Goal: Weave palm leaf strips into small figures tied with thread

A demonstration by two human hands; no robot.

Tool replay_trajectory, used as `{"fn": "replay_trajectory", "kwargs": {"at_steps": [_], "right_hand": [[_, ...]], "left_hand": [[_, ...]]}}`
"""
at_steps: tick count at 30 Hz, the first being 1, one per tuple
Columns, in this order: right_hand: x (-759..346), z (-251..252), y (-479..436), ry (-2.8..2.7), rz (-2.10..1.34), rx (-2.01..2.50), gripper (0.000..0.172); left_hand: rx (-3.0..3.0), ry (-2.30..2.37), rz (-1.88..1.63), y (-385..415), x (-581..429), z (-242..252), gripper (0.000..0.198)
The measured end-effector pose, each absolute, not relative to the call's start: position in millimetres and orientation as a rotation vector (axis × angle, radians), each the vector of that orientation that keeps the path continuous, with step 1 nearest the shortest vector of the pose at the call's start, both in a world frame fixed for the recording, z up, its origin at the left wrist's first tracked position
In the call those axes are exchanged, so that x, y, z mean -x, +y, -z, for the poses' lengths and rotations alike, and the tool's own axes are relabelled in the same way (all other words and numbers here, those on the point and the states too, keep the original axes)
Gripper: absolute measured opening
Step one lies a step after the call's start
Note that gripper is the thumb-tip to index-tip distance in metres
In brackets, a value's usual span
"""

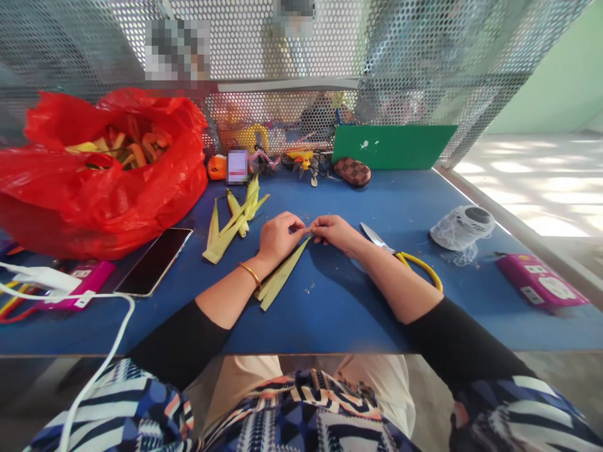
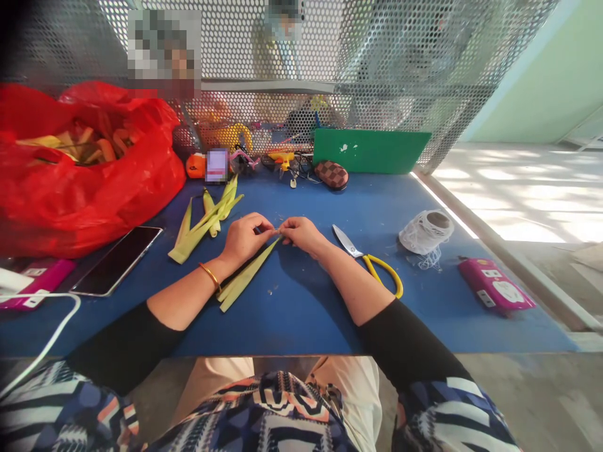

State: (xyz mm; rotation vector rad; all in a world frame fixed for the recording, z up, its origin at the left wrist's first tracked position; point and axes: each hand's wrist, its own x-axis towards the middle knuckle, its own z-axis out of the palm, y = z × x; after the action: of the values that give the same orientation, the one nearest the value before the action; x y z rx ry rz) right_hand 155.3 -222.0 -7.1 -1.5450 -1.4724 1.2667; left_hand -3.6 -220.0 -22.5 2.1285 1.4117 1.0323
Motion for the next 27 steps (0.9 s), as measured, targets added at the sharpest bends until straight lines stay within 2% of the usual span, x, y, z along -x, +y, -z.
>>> {"fn": "replay_trajectory", "kwargs": {"at_steps": [6,10,15,20,24,27], "right_hand": [[-165,3,-219,-1.778,-0.961,1.578,0.011],[-174,-2,-217,-2.085,-0.819,1.505,0.014],[-181,-4,-216,-2.192,-0.98,1.551,0.012],[-175,2,-217,-1.978,-1.235,1.299,0.005],[-160,12,-220,-1.698,-1.42,1.102,0.006],[-155,16,-219,-1.502,-1.528,1.125,0.004]], "left_hand": [[-1.937,1.42,-0.866,-214,7,22,0.008],[-1.994,1.586,-0.748,-214,9,19,0.01],[-2.076,1.751,-0.606,-217,9,16,0.014],[-2.101,1.757,-0.532,-219,9,13,0.016],[-2.046,1.729,-0.618,-219,8,12,0.016],[-1.827,1.632,-0.826,-218,6,13,0.016]]}}
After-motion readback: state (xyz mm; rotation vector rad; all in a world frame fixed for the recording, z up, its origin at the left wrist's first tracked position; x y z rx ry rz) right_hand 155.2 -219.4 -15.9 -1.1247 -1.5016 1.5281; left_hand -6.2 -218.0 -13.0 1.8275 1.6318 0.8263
